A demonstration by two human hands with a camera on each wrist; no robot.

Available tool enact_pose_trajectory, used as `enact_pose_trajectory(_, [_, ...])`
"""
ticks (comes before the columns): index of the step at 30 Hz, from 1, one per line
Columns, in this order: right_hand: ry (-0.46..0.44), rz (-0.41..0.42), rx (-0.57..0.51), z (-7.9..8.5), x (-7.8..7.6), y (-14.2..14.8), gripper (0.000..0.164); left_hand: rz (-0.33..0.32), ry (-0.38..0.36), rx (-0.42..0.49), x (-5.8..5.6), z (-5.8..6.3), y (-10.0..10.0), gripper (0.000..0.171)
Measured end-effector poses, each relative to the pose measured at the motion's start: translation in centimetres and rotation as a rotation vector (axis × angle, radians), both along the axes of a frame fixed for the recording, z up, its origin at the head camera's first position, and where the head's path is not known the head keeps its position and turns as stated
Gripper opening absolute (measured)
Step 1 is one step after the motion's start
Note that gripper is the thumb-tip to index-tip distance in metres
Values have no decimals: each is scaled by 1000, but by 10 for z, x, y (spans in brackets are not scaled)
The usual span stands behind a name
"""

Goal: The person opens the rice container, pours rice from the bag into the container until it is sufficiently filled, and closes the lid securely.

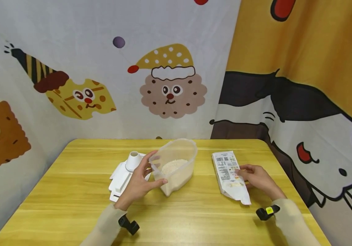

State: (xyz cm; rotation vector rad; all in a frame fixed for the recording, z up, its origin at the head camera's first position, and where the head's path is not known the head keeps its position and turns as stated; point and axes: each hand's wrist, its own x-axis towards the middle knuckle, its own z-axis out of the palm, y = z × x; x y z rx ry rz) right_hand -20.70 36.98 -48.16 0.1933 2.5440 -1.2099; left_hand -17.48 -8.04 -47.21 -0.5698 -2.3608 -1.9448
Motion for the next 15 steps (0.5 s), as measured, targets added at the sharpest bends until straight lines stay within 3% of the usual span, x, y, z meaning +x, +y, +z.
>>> enact_pose_trajectory(5, [35, 31, 89, 3, 2, 2, 85, -6, -15, 7, -1, 0, 1, 99])
enact_pose_trajectory(12, [211, 137, 313, 16, 10, -9, 81, -9, -20, 9, -1, -1, 0, 98])
enact_pose_trajectory(15, [262, 157, 340, 20, 13, -15, 83, -8, -19, 5, -1, -1, 0, 98])
